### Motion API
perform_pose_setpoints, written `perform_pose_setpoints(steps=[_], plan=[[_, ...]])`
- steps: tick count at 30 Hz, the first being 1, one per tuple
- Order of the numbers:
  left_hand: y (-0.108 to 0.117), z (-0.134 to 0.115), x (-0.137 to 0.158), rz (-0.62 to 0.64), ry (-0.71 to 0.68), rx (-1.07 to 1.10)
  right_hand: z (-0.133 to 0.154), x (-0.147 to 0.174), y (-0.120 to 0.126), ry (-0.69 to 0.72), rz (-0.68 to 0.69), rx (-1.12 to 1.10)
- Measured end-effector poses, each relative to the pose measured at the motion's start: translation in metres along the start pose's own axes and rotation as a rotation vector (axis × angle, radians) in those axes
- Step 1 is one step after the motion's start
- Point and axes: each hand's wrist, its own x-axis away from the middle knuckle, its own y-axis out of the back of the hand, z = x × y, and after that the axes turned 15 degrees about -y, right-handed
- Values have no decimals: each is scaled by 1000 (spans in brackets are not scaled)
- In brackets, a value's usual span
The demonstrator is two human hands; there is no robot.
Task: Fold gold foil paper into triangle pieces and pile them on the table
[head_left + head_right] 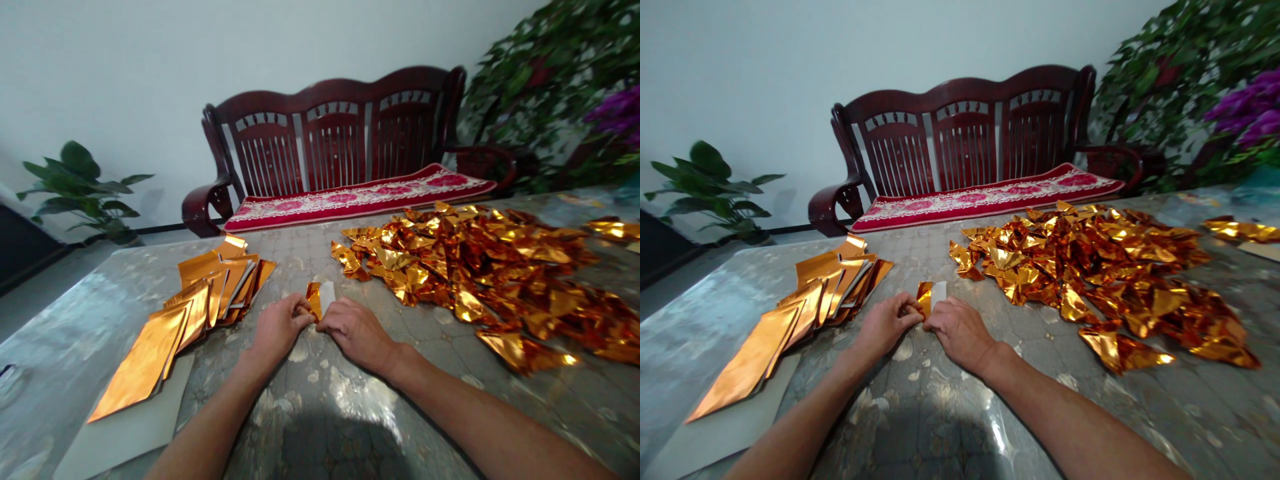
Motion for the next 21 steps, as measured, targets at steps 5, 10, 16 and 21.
perform_pose_setpoints(steps=[5, 10, 16, 21], plan=[[-1, -5, 2, -10, 19, -49, -1, -1, 1, -43, -1, -98], [-1, -7, 3, 2, -8, -77, -3, -1, 0, -162, -28, -207], [-4, -5, 4, 7, -19, -57, -1, -3, -4, -240, -74, -205], [-7, -3, 7, -10, -42, -46, 4, -4, -5, -269, -58, -189]])
